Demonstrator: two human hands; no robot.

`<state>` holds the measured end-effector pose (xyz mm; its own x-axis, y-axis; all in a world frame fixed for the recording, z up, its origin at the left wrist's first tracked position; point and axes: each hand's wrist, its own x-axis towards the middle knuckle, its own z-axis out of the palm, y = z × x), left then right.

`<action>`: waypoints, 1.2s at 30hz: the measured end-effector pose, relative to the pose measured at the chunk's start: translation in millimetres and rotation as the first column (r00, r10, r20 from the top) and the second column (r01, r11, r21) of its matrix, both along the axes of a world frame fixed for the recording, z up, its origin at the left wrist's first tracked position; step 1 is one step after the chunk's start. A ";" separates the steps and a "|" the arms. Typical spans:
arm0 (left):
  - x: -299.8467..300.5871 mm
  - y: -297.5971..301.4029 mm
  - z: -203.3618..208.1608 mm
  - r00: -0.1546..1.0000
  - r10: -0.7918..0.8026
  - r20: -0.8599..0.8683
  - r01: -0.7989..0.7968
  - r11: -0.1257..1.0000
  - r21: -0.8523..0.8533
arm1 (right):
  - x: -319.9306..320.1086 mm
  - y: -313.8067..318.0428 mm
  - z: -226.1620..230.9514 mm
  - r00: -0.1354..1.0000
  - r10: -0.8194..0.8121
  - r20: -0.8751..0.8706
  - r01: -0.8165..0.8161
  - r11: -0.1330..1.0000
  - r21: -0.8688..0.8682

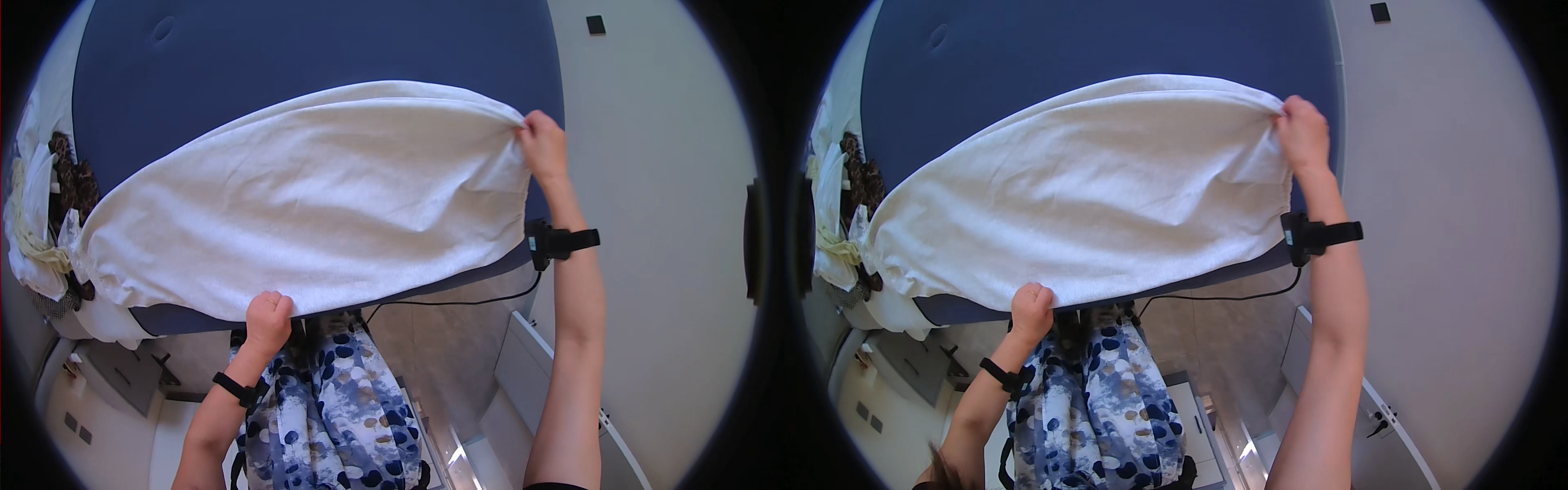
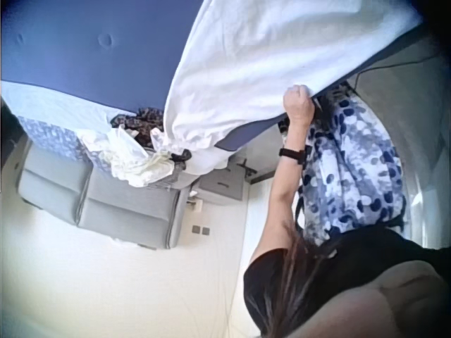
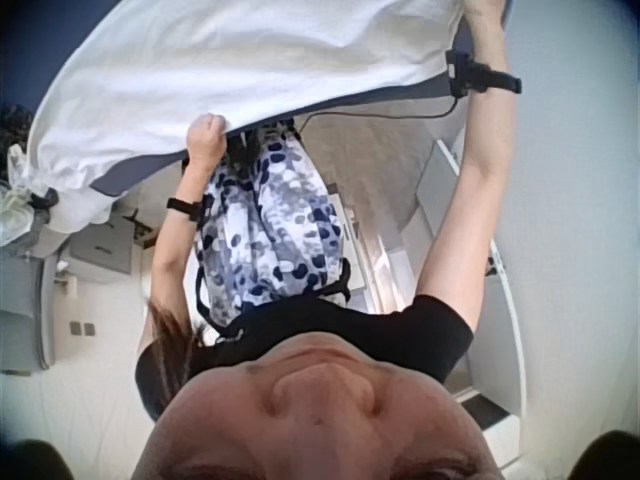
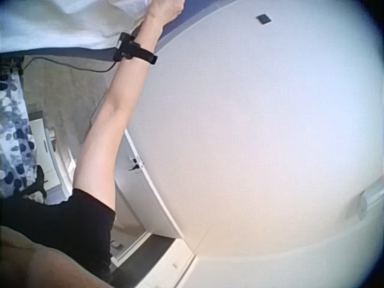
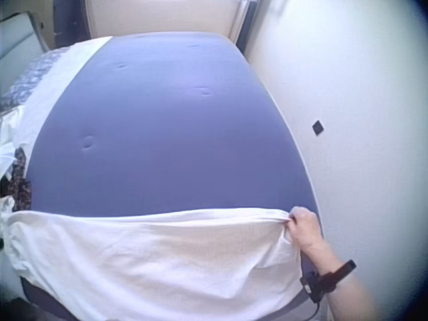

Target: The person removes garments from a closet, lays them flat on a bed, and folds them by hand before returning them to the closet.

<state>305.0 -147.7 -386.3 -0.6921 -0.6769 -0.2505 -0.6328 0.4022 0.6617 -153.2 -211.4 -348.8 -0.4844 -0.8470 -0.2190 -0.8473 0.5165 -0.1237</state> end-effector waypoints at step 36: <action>77.3 -204.1 -52.8 0.850 0.523 -0.064 -0.487 0.734 -0.474 | 43.1 3.1 6.3 0.990 0.004 -0.139 -0.006 1.000 -0.014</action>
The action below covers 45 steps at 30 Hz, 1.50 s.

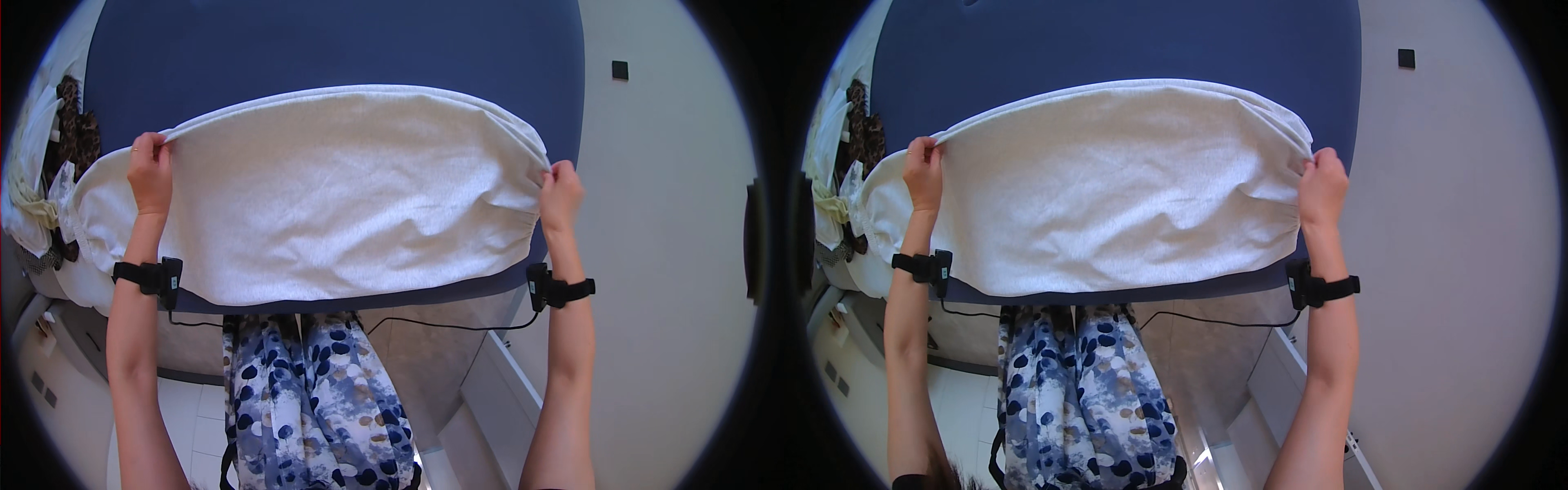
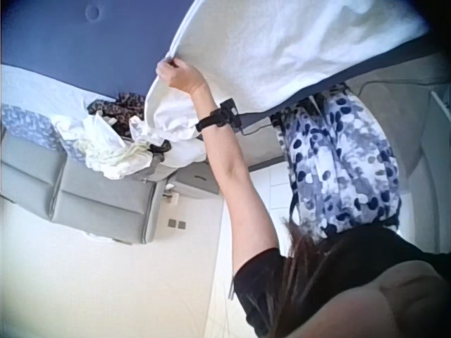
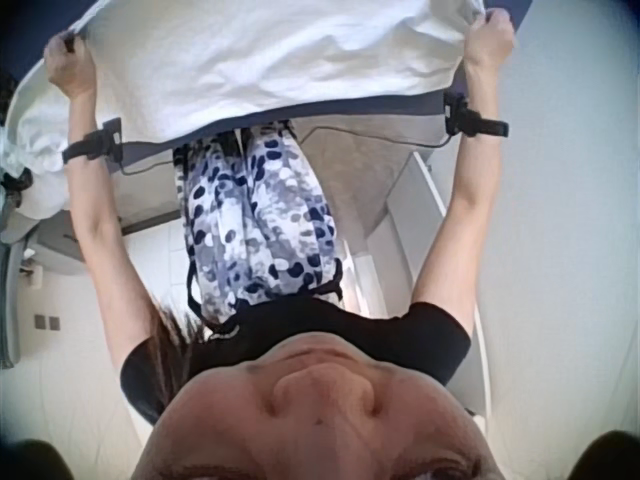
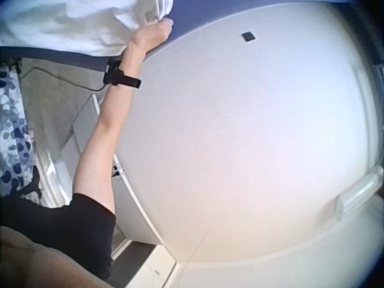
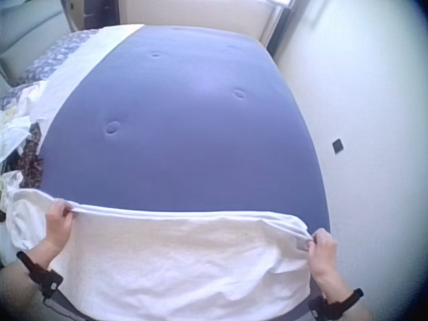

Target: The person removes garments from a closet, lays them flat on a bed, and folds them by hand before returning them to the closet.

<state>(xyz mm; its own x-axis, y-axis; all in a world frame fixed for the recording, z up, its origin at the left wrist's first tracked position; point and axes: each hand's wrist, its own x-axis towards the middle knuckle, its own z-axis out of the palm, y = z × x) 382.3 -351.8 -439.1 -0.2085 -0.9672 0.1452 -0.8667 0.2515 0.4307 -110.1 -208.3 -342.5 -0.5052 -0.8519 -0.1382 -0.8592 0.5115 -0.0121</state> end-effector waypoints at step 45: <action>-40.0 201.1 57.3 0.860 -0.456 -0.230 0.506 0.700 0.504 | 32.5 170.8 -34.7 0.022 -0.412 0.911 0.975 0.212 0.072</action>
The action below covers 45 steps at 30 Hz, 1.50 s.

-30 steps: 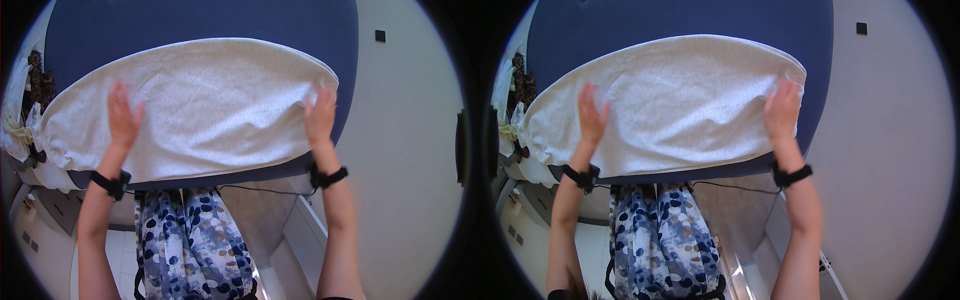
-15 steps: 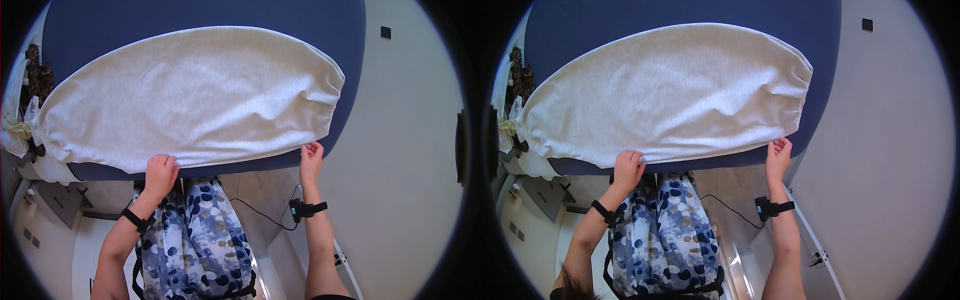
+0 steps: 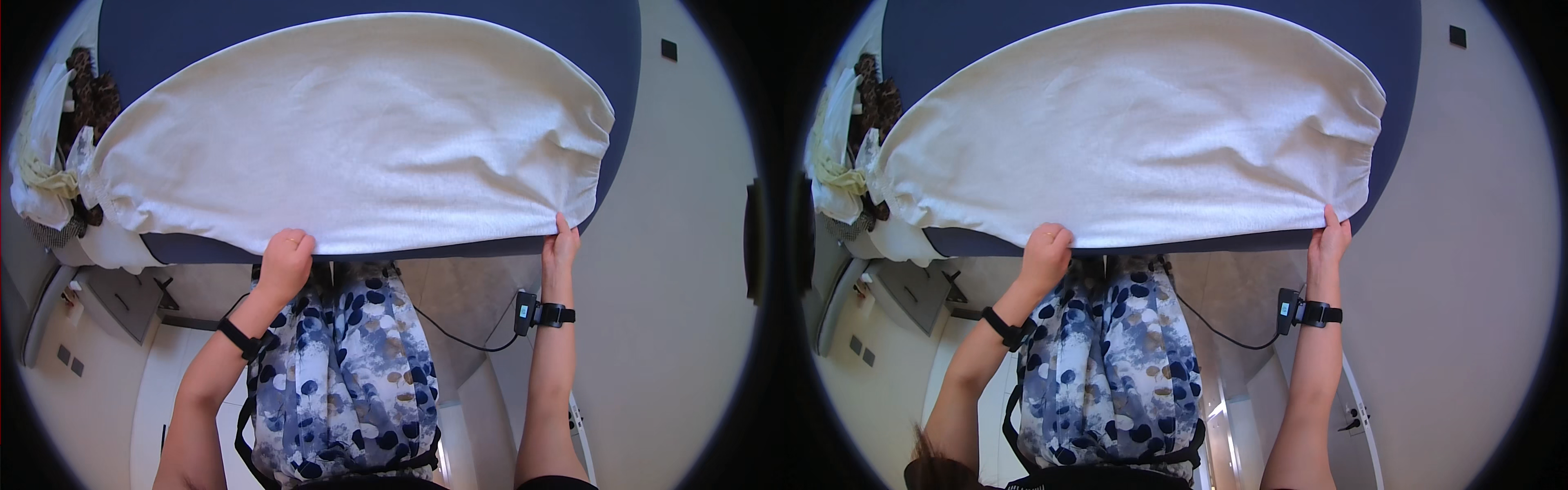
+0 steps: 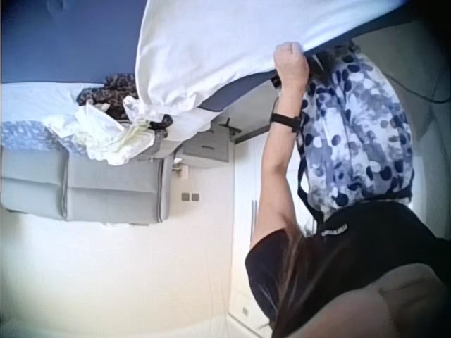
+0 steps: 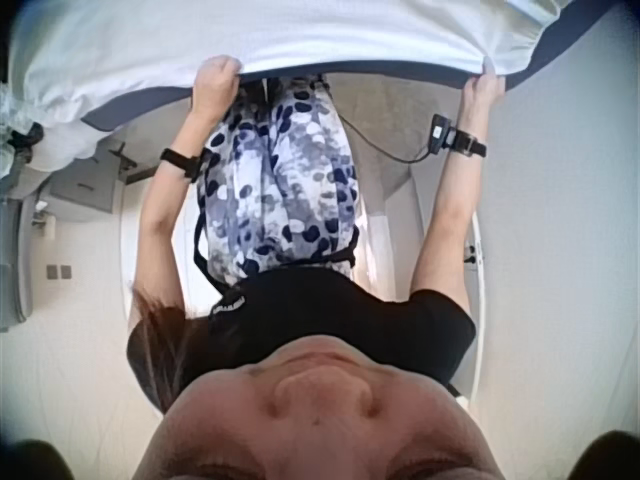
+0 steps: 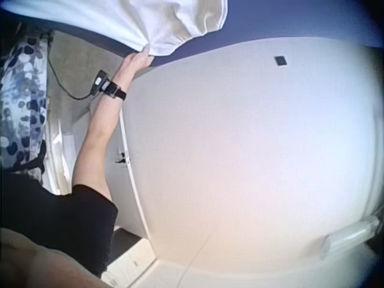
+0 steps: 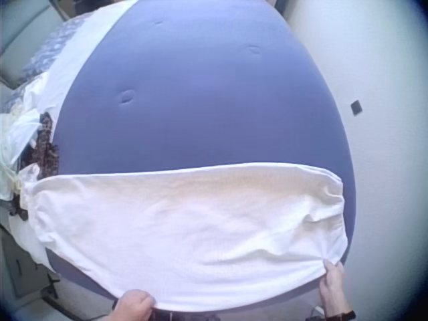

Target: The person removes garments from a closet, lays them flat on a bed, and folds them by hand before returning them to the closet.

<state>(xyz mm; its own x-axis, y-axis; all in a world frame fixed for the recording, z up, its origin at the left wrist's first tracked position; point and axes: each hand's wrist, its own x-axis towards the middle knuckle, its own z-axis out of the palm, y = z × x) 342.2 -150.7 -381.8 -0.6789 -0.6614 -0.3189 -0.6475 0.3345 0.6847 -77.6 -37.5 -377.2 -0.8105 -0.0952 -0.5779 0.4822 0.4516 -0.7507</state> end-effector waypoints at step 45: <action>138.5 -103.0 -14.9 -0.260 0.965 -0.035 -0.516 -0.108 0.850 | 244.7 -60.2 17.4 -0.361 0.919 -0.162 -0.838 -0.243 0.488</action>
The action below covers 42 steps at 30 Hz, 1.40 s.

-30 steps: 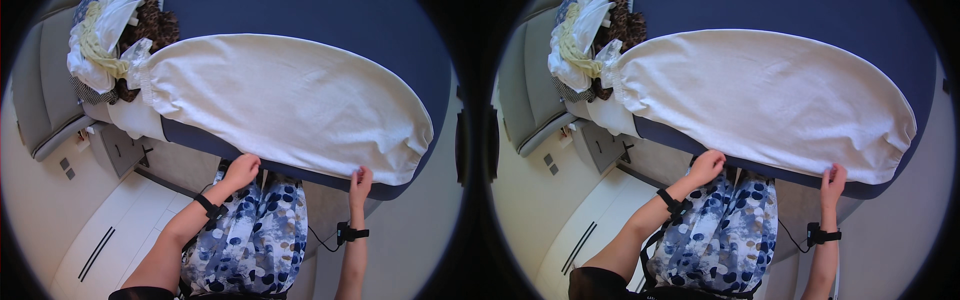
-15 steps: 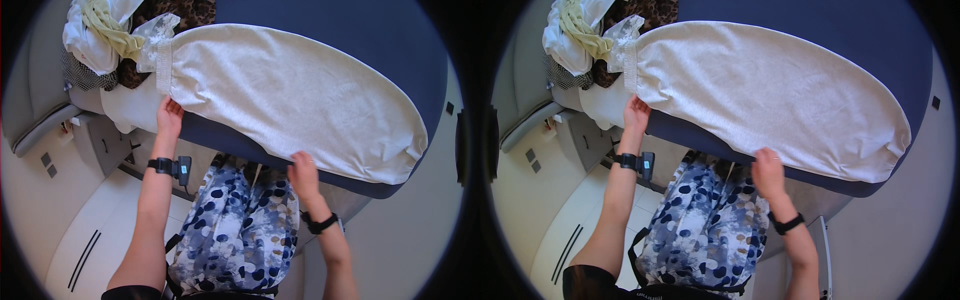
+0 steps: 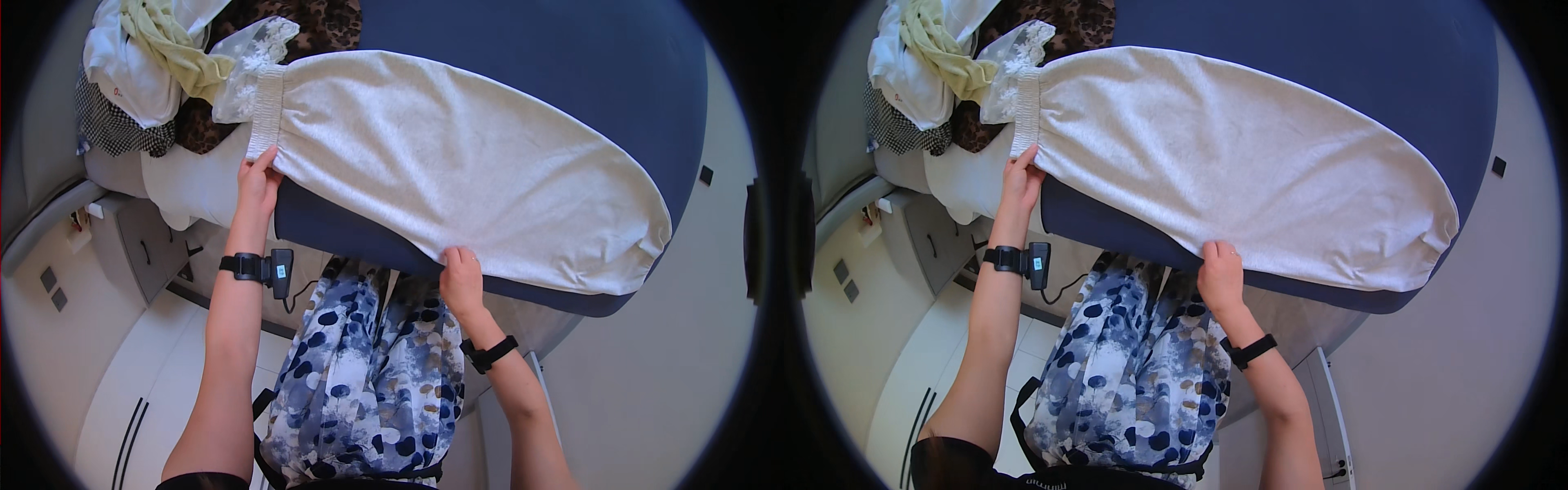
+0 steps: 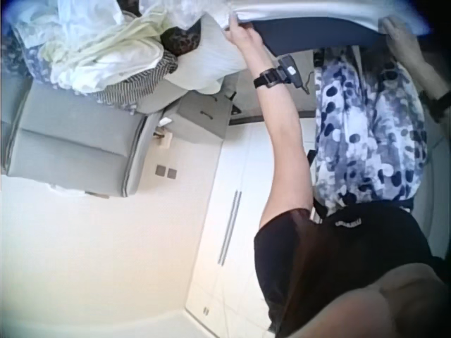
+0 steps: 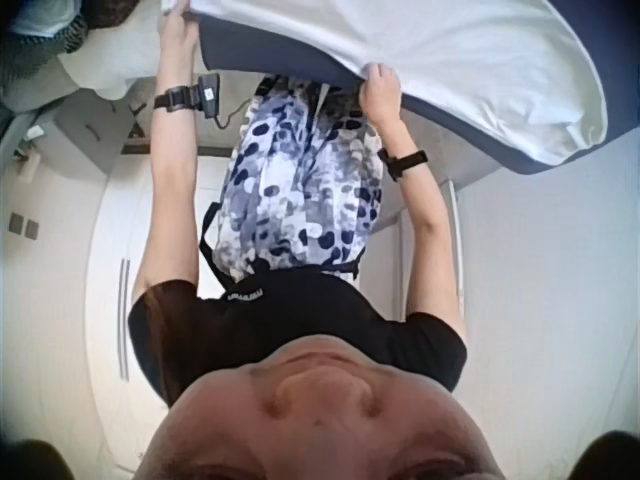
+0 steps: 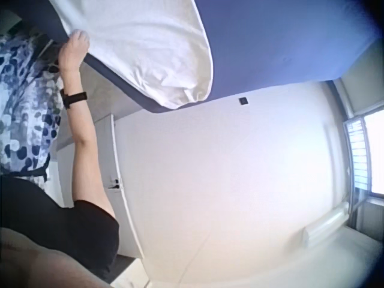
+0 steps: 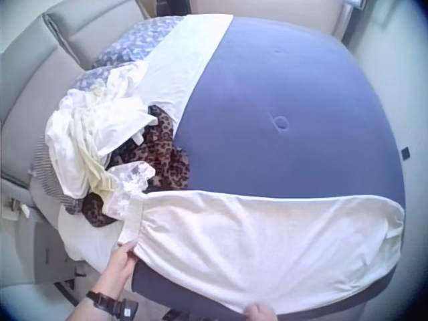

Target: The person removes garments from a closet, lays them flat on a bed, and folds them by hand before returning them to the closet.

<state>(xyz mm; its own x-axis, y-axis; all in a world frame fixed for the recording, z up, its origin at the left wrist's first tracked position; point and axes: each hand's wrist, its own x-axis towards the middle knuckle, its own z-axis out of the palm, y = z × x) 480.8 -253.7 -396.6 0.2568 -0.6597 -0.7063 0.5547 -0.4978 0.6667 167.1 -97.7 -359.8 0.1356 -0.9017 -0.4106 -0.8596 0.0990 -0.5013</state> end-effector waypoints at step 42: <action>-242.0 -130.5 23.1 -0.380 -0.206 0.902 0.911 0.087 0.404 | 15.5 9.7 -37.1 0.260 -0.834 0.486 0.514 0.546 0.662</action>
<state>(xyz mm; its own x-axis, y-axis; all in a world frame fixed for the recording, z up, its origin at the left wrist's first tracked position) 238.8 -384.1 -373.5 -0.5844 -0.7985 -0.1443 -0.7719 0.4923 0.4023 182.6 -88.0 -396.9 -0.0929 -0.6371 -0.7652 0.2368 0.7323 -0.6385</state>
